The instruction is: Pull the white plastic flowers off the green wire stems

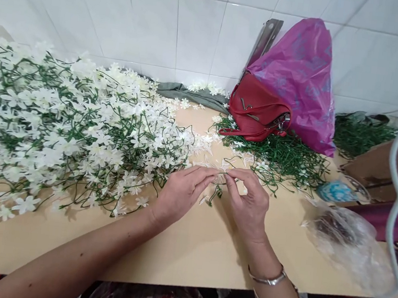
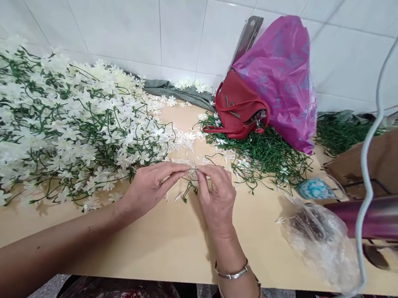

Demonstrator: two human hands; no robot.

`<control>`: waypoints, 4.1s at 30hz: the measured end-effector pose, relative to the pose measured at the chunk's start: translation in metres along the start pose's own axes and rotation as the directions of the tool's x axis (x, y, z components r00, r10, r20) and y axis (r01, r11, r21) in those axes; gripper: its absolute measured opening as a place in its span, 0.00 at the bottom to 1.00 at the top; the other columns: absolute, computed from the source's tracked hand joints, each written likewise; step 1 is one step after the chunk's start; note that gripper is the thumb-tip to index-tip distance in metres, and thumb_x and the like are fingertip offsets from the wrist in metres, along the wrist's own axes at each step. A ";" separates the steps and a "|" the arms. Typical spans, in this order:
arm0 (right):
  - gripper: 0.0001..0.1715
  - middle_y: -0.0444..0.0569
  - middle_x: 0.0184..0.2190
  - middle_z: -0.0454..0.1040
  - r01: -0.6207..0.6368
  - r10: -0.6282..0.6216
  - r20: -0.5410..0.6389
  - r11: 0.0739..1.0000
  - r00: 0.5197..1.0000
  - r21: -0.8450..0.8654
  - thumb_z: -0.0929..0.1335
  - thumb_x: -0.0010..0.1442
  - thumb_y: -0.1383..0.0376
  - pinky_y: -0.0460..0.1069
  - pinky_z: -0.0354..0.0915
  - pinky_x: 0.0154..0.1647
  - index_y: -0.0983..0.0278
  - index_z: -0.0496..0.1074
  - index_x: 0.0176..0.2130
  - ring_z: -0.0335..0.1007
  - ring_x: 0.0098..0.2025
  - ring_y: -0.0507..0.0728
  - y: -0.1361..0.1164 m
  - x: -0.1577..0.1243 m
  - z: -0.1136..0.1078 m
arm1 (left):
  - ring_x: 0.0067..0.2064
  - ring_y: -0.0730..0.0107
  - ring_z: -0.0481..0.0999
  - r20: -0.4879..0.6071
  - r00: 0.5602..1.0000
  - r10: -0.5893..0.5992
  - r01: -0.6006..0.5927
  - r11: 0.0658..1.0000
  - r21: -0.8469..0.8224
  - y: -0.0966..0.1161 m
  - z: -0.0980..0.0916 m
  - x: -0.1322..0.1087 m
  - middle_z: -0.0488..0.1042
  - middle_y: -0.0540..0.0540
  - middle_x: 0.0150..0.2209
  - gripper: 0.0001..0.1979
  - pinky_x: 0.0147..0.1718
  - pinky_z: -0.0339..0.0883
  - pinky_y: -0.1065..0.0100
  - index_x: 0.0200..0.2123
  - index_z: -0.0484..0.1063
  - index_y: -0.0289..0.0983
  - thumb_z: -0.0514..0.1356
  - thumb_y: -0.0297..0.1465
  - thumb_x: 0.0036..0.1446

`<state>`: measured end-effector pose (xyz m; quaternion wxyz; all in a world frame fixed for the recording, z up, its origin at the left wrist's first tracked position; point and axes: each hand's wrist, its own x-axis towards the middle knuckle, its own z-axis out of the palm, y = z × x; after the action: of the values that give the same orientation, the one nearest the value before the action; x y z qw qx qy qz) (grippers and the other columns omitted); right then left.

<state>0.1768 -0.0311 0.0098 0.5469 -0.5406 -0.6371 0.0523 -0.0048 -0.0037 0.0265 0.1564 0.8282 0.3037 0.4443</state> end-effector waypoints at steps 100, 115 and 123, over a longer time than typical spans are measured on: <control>0.04 0.45 0.28 0.73 -0.492 0.295 0.569 0.841 0.768 0.227 0.72 0.60 0.63 0.50 0.64 0.33 0.60 0.75 0.33 0.67 0.31 0.55 -0.014 0.023 0.003 | 0.24 0.80 0.72 0.035 0.696 -0.717 0.552 0.503 -0.666 -0.001 0.014 -0.029 0.71 0.55 0.27 0.10 0.27 0.68 0.75 0.37 0.72 0.36 0.63 0.37 0.67; 0.16 0.38 0.24 0.67 -0.697 0.415 0.659 0.677 0.628 0.238 0.75 0.57 0.59 0.47 0.56 0.25 0.60 0.68 0.41 0.59 0.24 0.50 -0.013 0.021 0.011 | 0.26 0.76 0.72 0.080 0.722 -0.687 0.532 0.479 -0.698 -0.004 0.020 -0.033 0.77 0.49 0.33 0.05 0.26 0.67 0.71 0.38 0.78 0.37 0.66 0.33 0.63; 0.22 0.38 0.25 0.67 -0.718 0.407 0.685 0.650 0.605 0.248 0.76 0.57 0.56 0.47 0.54 0.24 0.61 0.72 0.47 0.58 0.23 0.50 -0.010 0.022 0.012 | 0.26 0.77 0.73 0.102 0.749 -0.655 0.536 0.508 -0.674 -0.003 0.019 -0.032 0.77 0.50 0.32 0.04 0.28 0.67 0.71 0.38 0.78 0.38 0.64 0.32 0.64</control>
<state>0.1656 -0.0129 0.0260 0.4010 -0.5150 -0.5192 0.5518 -0.0038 -0.0220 -0.0062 0.5585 0.5185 0.4022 0.5075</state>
